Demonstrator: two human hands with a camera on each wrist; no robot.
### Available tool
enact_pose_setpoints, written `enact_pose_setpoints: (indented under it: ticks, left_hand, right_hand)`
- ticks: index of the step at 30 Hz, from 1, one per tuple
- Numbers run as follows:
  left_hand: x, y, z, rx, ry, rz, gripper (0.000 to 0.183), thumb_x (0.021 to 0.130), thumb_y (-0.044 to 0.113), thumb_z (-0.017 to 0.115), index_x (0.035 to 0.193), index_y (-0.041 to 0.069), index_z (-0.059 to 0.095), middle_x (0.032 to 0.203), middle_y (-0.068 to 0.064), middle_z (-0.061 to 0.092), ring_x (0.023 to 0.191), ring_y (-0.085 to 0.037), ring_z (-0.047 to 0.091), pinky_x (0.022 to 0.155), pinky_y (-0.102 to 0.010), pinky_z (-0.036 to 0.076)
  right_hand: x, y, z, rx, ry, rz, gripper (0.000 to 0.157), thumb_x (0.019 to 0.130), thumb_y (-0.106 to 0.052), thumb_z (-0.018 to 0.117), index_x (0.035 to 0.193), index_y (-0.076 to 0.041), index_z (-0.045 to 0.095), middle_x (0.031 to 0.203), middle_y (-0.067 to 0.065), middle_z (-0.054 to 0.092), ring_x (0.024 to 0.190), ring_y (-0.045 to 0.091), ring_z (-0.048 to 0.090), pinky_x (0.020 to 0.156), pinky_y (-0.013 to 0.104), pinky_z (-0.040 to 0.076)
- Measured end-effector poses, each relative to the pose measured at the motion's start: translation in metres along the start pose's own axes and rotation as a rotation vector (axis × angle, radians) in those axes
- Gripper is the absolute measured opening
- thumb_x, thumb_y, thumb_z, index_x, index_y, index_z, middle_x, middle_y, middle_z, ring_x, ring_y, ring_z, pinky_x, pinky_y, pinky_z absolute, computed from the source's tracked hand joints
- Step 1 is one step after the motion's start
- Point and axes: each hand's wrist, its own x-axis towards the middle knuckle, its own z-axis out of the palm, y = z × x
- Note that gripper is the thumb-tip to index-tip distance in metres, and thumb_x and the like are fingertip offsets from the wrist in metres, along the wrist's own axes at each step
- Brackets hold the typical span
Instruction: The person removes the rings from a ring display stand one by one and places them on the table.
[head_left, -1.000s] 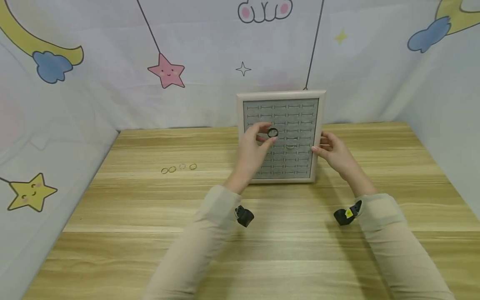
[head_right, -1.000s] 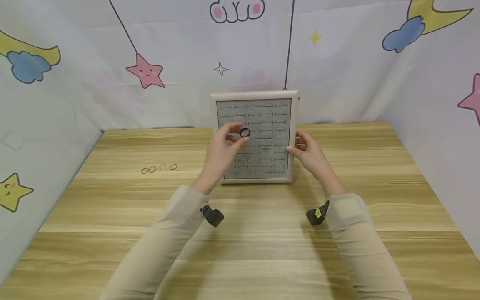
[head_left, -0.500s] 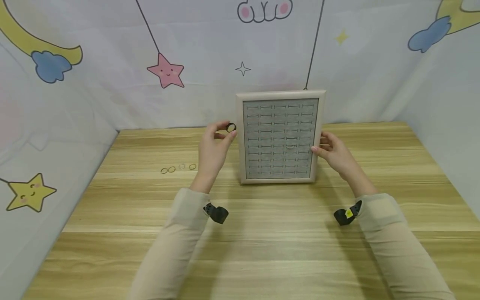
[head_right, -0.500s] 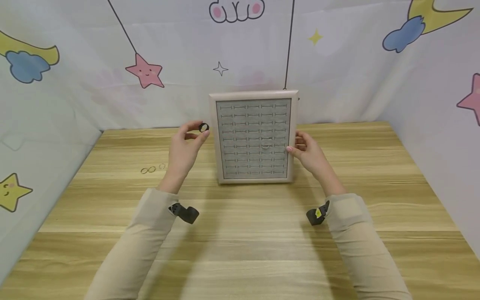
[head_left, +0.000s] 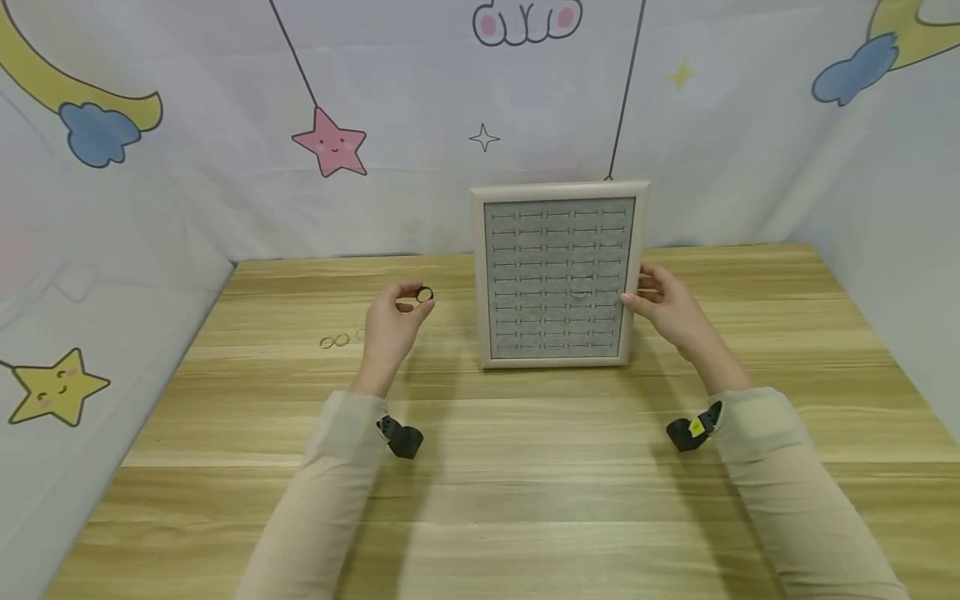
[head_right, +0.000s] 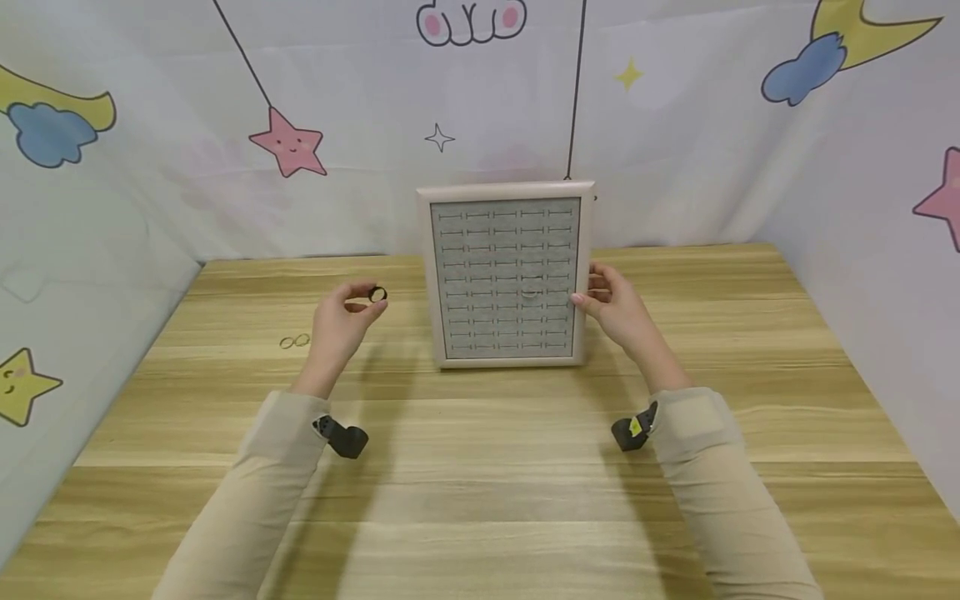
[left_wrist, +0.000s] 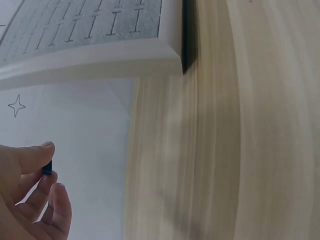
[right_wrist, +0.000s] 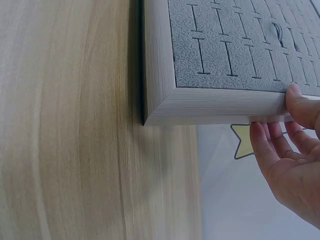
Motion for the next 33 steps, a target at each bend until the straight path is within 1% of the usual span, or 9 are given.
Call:
enact_pose_setpoints:
  ticks: [9, 17, 21, 24, 29, 33]
  left_hand:
    - [0.002, -0.025, -0.007, 0.081, -0.060, -0.078, 0.038, 0.092, 0.015, 0.061, 0.128, 0.002, 0.054, 0.129, -0.017, 0.056, 0.111, -0.033, 0.054, 0.095, -0.043, 0.047]
    - [0.001, -0.043, -0.010, 0.184, -0.100, -0.122, 0.036, 0.093, 0.015, 0.059, 0.126, 0.000, 0.054, 0.128, -0.020, 0.057, 0.113, -0.035, 0.057, 0.094, -0.044, 0.048]
    - [0.001, -0.051, -0.011, 0.218, -0.118, -0.142, 0.037, 0.093, 0.014, 0.059, 0.125, -0.001, 0.054, 0.128, -0.022, 0.056, 0.114, -0.035, 0.056, 0.097, -0.044, 0.046]
    - [0.002, -0.056, -0.012, 0.244, -0.126, -0.146, 0.037, 0.092, 0.013, 0.060, 0.125, -0.003, 0.054, 0.127, -0.023, 0.056, 0.113, -0.035, 0.056, 0.097, -0.045, 0.045]
    - [0.003, -0.061, -0.013, 0.288, -0.124, -0.139, 0.038, 0.091, 0.014, 0.061, 0.124, -0.003, 0.056, 0.123, -0.024, 0.059, 0.108, -0.035, 0.058, 0.093, -0.044, 0.046]
    - [0.003, -0.063, -0.014, 0.303, -0.115, -0.136, 0.038, 0.091, 0.015, 0.061, 0.124, -0.002, 0.056, 0.124, -0.024, 0.058, 0.111, -0.036, 0.057, 0.095, -0.046, 0.045]
  right_hand:
    - [0.000, 0.001, 0.001, 0.009, 0.001, -0.004, 0.060, 0.098, -0.015, 0.051, 0.147, 0.001, 0.022, 0.143, 0.030, 0.035, 0.134, 0.044, 0.036, 0.110, 0.054, 0.033]
    - [-0.001, -0.001, 0.001, -0.008, 0.002, -0.003, 0.061, 0.098, -0.016, 0.051, 0.148, 0.001, 0.020, 0.144, 0.029, 0.035, 0.133, 0.043, 0.037, 0.109, 0.054, 0.035]
    - [-0.001, -0.002, 0.001, -0.018, 0.001, -0.004, 0.063, 0.098, -0.018, 0.051, 0.149, 0.000, 0.018, 0.144, 0.029, 0.035, 0.133, 0.043, 0.037, 0.109, 0.054, 0.035]
    - [-0.001, -0.002, 0.001, -0.017, -0.001, -0.002, 0.063, 0.098, -0.018, 0.051, 0.149, -0.001, 0.019, 0.145, 0.029, 0.035, 0.133, 0.043, 0.037, 0.109, 0.054, 0.034]
    - [-0.002, -0.002, 0.001, -0.018, 0.002, 0.003, 0.062, 0.098, -0.018, 0.051, 0.149, -0.001, 0.019, 0.144, 0.028, 0.035, 0.133, 0.043, 0.038, 0.109, 0.054, 0.035]
    - [-0.003, -0.003, 0.001, -0.022, 0.001, 0.004, 0.063, 0.098, -0.019, 0.051, 0.149, -0.001, 0.019, 0.145, 0.028, 0.035, 0.133, 0.043, 0.038, 0.109, 0.054, 0.035]
